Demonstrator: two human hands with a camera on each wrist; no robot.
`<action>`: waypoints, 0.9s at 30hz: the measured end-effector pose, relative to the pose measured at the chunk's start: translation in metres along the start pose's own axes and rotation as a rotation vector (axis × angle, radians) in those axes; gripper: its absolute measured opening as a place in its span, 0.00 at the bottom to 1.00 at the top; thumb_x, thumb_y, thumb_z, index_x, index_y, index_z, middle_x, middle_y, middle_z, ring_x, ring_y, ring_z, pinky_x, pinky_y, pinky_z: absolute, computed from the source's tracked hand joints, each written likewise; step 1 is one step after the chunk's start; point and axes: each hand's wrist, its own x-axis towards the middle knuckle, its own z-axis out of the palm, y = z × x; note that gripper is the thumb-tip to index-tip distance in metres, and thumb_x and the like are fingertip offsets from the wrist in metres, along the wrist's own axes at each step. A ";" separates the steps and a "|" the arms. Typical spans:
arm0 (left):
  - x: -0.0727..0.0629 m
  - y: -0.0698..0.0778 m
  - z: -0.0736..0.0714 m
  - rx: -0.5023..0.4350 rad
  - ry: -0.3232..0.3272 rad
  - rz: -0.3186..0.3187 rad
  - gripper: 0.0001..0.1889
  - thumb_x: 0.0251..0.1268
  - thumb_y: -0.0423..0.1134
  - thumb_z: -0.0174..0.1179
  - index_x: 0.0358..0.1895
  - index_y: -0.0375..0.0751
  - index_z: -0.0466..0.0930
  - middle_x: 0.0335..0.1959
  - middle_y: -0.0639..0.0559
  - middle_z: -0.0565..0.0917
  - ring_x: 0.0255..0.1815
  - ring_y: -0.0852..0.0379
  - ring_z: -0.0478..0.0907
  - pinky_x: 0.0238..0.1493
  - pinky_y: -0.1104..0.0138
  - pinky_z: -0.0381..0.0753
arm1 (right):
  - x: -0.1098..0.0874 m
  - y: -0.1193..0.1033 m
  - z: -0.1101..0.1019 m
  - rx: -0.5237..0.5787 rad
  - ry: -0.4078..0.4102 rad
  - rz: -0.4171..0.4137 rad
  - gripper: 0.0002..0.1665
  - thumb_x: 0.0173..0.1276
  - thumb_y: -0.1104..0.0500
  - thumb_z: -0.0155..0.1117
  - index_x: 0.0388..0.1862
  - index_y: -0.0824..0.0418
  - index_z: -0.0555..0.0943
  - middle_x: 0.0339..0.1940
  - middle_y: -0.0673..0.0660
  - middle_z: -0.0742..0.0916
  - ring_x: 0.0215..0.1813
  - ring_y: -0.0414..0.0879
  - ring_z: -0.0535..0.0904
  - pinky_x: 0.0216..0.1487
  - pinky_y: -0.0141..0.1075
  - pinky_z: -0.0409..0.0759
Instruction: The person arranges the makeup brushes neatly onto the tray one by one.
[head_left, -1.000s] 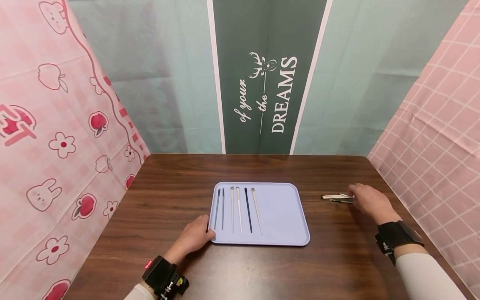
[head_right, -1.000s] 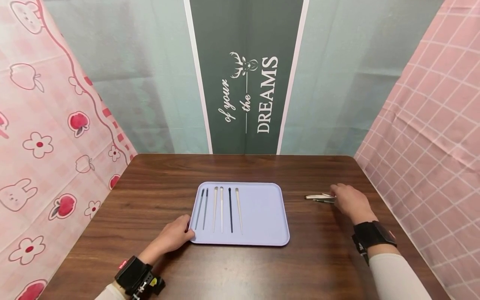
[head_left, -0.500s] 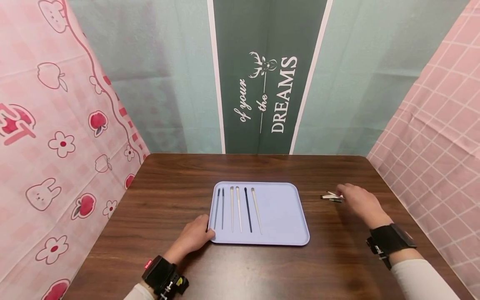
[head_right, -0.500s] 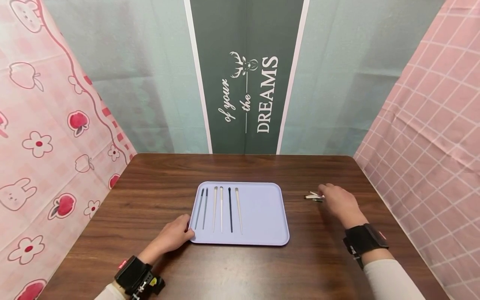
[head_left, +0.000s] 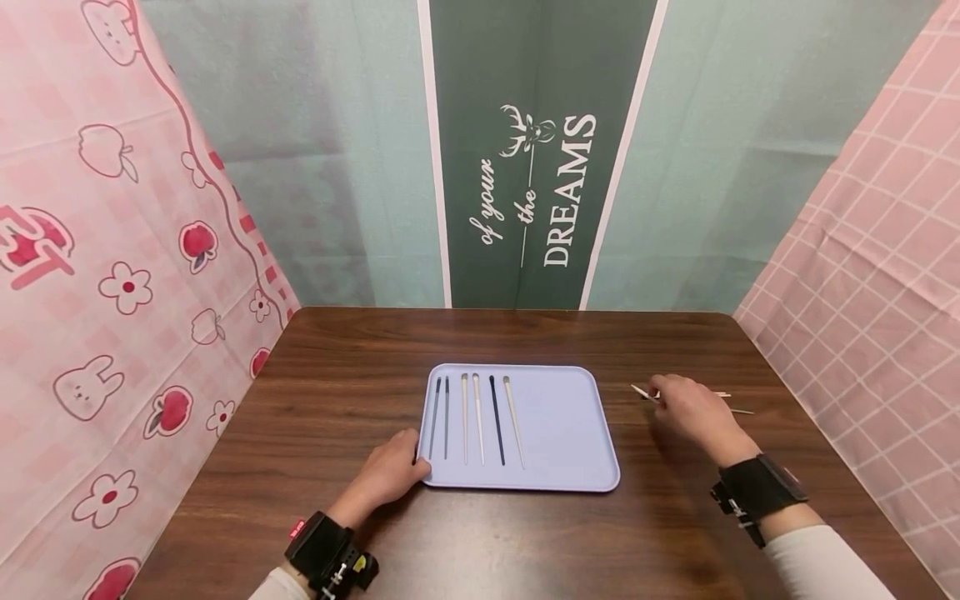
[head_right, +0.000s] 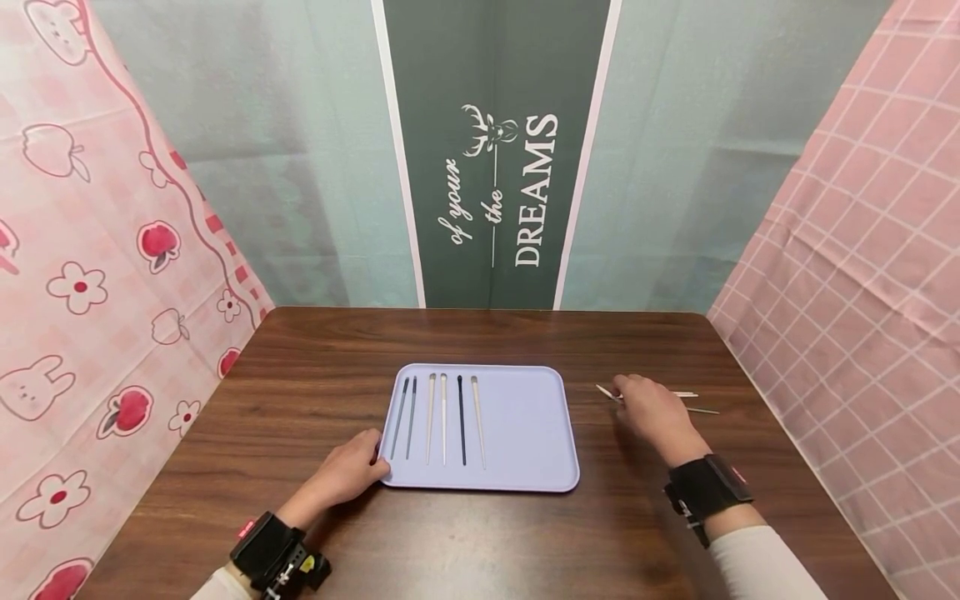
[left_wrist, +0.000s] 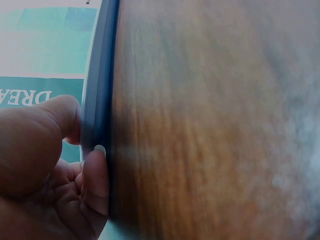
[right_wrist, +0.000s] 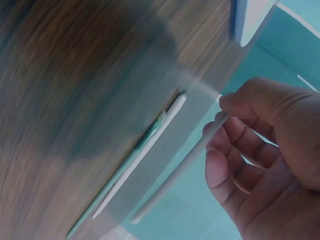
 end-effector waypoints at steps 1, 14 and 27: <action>0.000 0.000 0.000 0.001 0.001 0.001 0.11 0.56 0.36 0.62 0.39 0.38 0.73 0.31 0.51 0.71 0.30 0.54 0.67 0.32 0.60 0.70 | 0.000 -0.002 0.001 0.004 -0.001 -0.001 0.11 0.52 0.69 0.69 0.34 0.61 0.79 0.25 0.51 0.79 0.27 0.48 0.76 0.27 0.46 0.74; 0.000 0.001 0.000 0.002 0.010 0.006 0.10 0.55 0.36 0.62 0.38 0.38 0.73 0.31 0.51 0.71 0.29 0.54 0.67 0.32 0.60 0.70 | 0.012 -0.034 0.011 0.096 -0.086 0.071 0.05 0.57 0.66 0.66 0.29 0.59 0.78 0.23 0.50 0.75 0.27 0.46 0.70 0.28 0.40 0.67; -0.001 0.002 -0.001 -0.005 0.006 0.002 0.10 0.56 0.36 0.62 0.39 0.37 0.74 0.31 0.51 0.71 0.29 0.54 0.67 0.32 0.60 0.70 | 0.028 -0.070 0.018 0.188 -0.147 0.192 0.06 0.64 0.63 0.65 0.30 0.65 0.80 0.22 0.52 0.77 0.25 0.45 0.71 0.28 0.39 0.69</action>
